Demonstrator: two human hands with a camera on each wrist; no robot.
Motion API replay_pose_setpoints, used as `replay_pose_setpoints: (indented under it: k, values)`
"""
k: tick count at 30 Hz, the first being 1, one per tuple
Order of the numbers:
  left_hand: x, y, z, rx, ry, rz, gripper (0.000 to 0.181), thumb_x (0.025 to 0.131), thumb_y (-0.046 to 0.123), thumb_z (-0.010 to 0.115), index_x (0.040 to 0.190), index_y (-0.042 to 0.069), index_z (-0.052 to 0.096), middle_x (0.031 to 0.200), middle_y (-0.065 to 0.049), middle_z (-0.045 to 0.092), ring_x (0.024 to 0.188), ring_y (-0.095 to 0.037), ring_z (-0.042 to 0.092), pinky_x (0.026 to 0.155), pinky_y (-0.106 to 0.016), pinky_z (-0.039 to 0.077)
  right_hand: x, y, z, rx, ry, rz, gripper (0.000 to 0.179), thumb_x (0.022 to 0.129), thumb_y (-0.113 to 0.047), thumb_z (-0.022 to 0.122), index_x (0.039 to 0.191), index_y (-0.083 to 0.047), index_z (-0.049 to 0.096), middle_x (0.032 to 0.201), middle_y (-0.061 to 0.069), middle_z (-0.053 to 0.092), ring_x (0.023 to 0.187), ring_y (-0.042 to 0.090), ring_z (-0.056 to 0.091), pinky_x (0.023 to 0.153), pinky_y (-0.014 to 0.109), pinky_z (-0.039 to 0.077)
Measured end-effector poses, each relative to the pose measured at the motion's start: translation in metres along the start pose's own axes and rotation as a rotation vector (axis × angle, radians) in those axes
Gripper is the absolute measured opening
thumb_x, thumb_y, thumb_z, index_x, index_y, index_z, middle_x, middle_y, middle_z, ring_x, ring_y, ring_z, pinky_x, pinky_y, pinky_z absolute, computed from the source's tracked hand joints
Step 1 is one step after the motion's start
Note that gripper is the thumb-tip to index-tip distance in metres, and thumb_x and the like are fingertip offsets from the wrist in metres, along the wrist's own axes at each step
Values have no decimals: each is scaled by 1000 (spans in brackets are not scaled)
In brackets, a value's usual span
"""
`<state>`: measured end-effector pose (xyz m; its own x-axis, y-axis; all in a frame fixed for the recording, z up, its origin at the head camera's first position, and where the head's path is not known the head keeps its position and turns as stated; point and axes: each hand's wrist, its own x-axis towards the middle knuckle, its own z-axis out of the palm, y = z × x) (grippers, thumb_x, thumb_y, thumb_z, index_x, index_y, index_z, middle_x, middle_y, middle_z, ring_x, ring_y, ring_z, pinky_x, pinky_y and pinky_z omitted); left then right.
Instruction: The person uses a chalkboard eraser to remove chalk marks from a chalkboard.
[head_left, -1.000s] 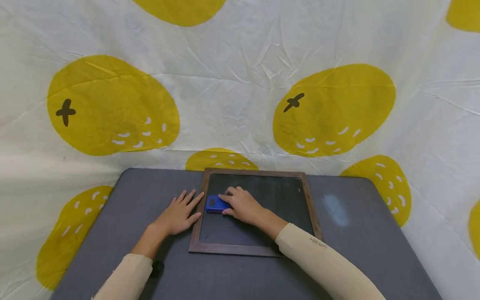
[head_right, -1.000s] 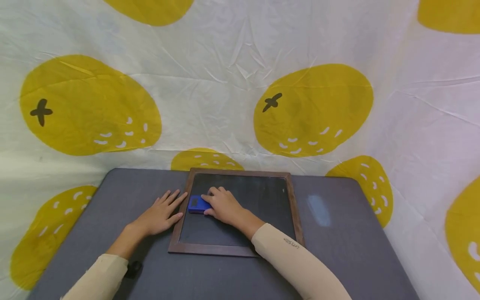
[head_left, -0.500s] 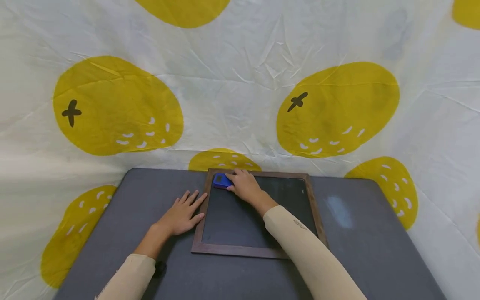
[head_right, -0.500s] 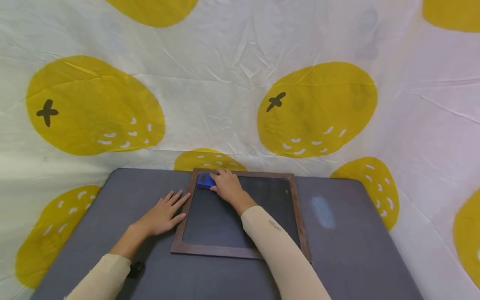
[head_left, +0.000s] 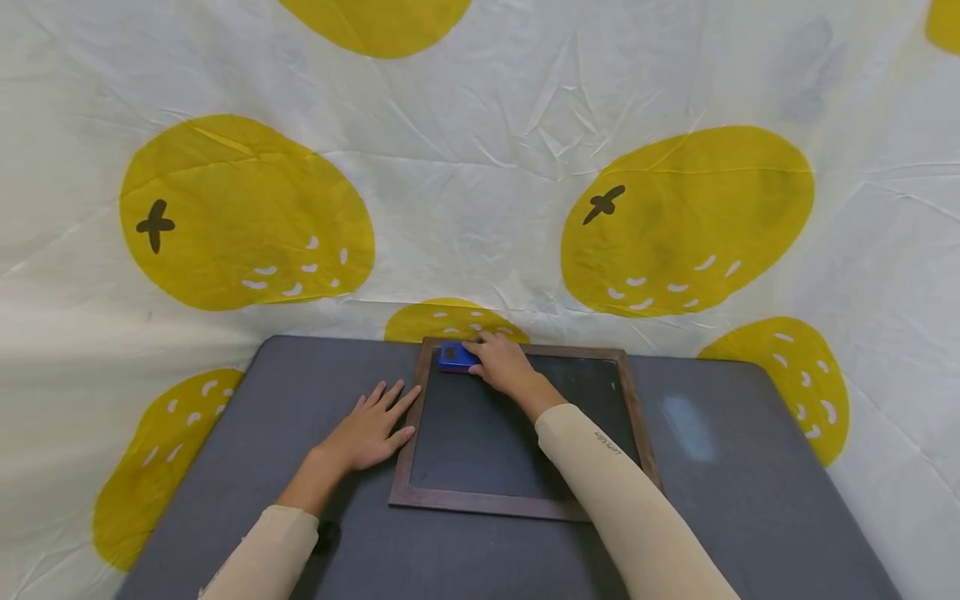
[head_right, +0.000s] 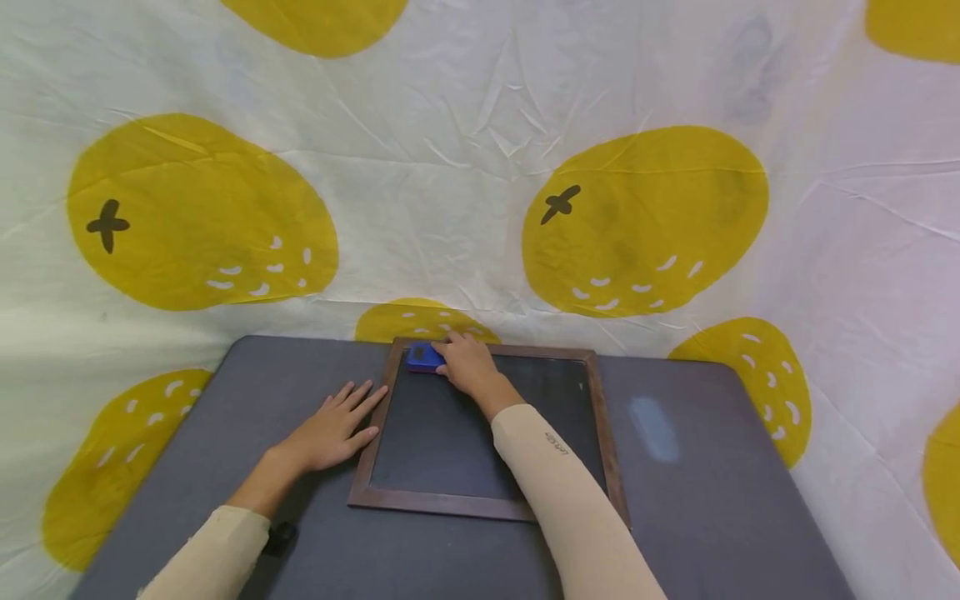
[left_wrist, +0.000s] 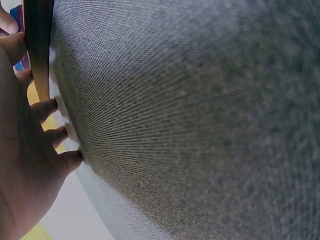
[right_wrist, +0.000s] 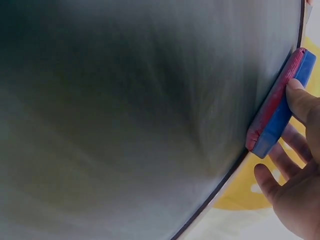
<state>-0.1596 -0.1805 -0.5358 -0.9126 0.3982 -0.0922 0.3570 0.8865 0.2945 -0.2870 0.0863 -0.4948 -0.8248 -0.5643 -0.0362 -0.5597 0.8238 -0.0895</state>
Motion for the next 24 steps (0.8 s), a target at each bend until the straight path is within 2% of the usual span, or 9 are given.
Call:
replay_pose_setpoints:
  k: [13,24]
  values:
    - [1,3,0,2,14,14,68,109,49,44,167,21,22,170,-20,23,156,-51,17,118,-75,21,-13,7,-1,49,-9,-2,58,102,-38,66,154,-19,52,149,12,53,133,34,53,111,53,46]
    - [0,2,1,3,25,20,68,109,48,45,167,20,23,169,-22,24,155,-53,18,117,-76,22,-52,1,3,55,41,-136,58,99,-37,70,149,-12,58,139,14,60,124,34,58,107,49,49]
